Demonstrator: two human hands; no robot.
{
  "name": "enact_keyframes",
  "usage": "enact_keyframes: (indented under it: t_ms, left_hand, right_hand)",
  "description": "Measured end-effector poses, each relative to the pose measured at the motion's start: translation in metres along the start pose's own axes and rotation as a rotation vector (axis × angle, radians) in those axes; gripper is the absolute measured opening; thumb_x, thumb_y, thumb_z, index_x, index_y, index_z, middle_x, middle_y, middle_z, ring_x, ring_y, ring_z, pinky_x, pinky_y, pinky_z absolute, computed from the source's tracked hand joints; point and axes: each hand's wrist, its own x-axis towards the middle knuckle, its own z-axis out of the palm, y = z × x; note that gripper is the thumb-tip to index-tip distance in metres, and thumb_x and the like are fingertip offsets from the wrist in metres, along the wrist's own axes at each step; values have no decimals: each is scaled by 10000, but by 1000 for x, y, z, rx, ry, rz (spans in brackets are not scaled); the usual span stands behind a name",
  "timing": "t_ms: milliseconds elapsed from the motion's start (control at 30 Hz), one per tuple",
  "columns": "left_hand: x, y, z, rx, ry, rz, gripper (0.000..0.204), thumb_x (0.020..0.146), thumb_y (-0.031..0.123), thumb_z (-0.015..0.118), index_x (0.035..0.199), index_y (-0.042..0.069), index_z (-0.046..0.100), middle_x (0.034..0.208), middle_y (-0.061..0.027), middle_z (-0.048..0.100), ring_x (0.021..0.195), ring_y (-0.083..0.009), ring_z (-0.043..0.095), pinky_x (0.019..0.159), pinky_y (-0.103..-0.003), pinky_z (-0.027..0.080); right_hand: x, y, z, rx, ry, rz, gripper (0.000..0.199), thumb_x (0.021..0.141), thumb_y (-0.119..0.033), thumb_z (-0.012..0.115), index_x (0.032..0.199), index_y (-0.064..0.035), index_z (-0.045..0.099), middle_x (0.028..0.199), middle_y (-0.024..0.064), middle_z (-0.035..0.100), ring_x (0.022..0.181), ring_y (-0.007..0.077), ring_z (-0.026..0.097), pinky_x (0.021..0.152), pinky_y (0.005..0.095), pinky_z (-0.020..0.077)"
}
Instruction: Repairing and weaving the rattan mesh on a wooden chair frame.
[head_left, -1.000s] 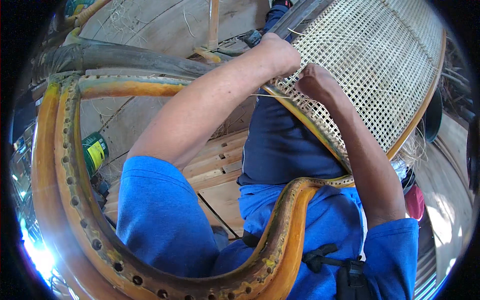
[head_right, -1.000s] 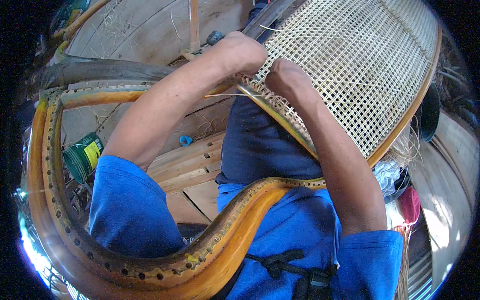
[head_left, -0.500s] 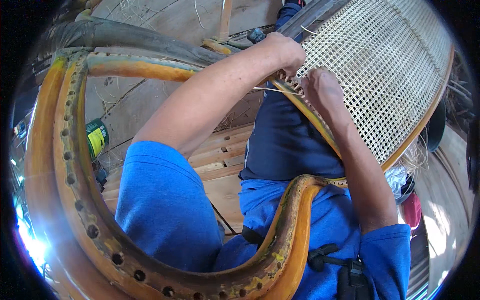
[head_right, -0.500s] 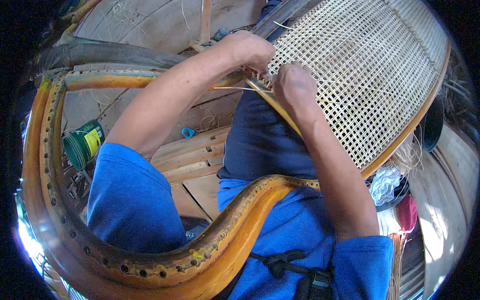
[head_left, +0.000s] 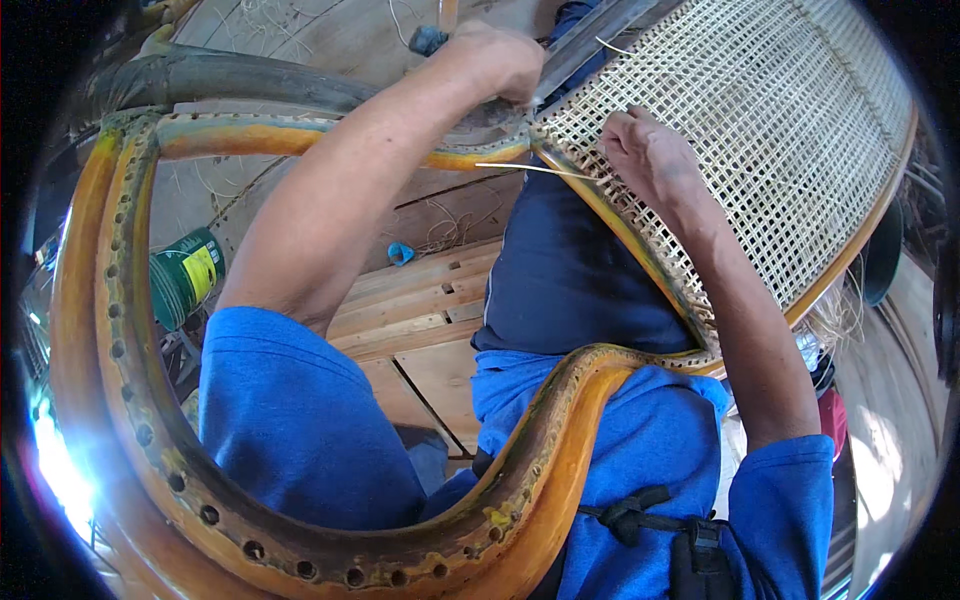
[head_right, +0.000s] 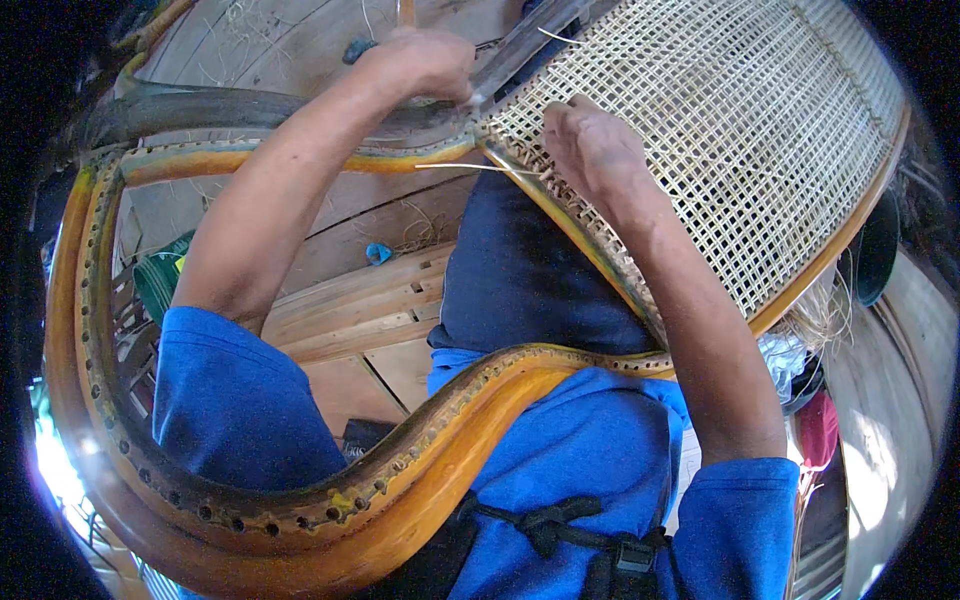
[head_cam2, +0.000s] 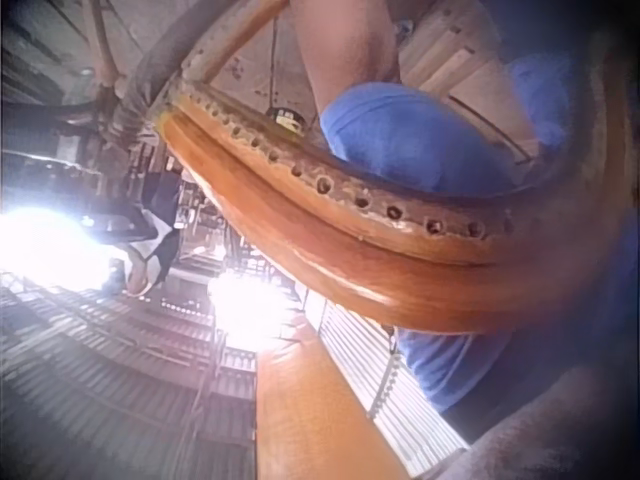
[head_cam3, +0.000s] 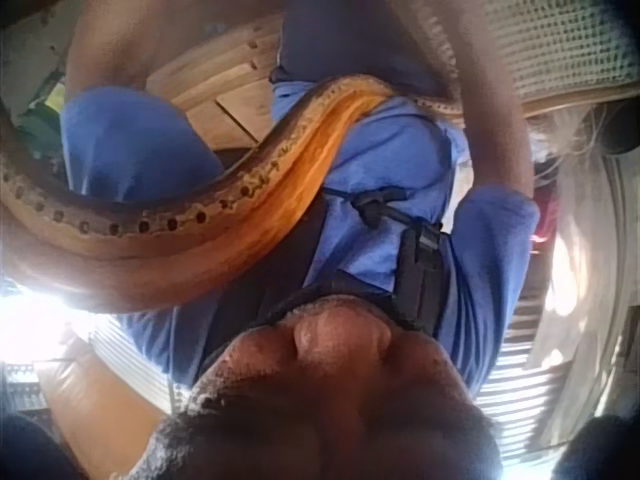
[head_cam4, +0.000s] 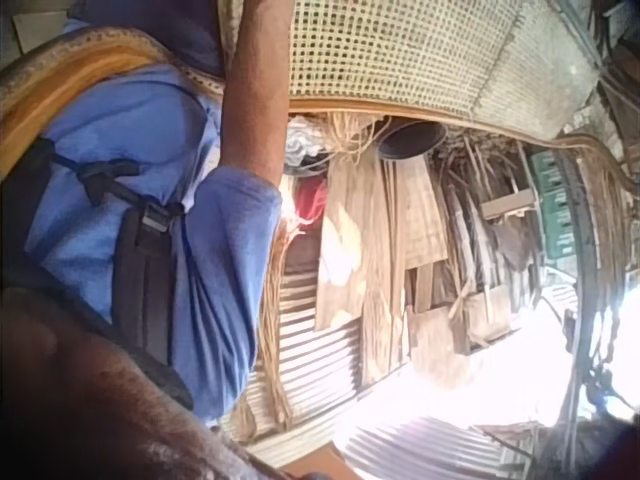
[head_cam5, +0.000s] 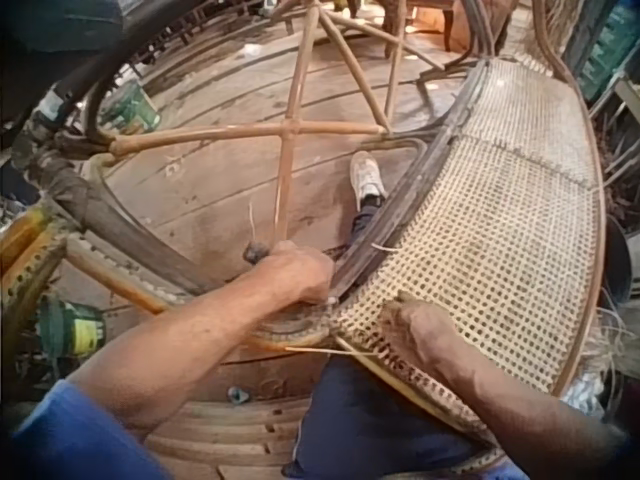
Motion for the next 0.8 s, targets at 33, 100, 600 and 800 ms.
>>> enact_keyframes:
  t_ms: [33, 100, 600, 800]
  left_hand:
    - [2, -1, 2, -54, 23, -26, 347, 705, 324, 717, 936, 66, 726, 923, -132, 710, 847, -274, 680, 726, -423, 523]
    - [14, 10, 8, -164, -10, 75, 346, 706, 331, 716, 892, 40, 723, 856, -152, 703, 779, -290, 672, 688, -421, 518]
    - [25, 15, 14, -198, -273, 88, 257, 668, 197, 586, 729, -34, 680, 622, -139, 629, 517, -245, 583, 507, -380, 467]
    - [7, 16, 2, -72, -304, 112, 261, 719, 252, 607, 703, -6, 651, 597, -112, 598, 509, -224, 559, 481, -376, 435]
  right_hand:
    - [1, -2, 0, -223, 8, -63, 52, 775, -34, 545, 783, -85, 541, 750, 138, 507, 707, 271, 555, 601, 349, 448]
    - [-2, -7, 2, -378, 43, -69, 23, 780, -76, 605, 773, -98, 602, 757, 127, 541, 734, 296, 578, 626, 371, 470]
    - [1, -34, -2, -759, -63, -12, 88, 853, -178, 599, 831, -127, 669, 823, 85, 622, 776, 306, 639, 680, 395, 527]
    - [17, -37, -7, -672, -113, 85, 177, 855, -238, 590, 882, -91, 686, 829, 131, 664, 783, 352, 643, 704, 438, 521]
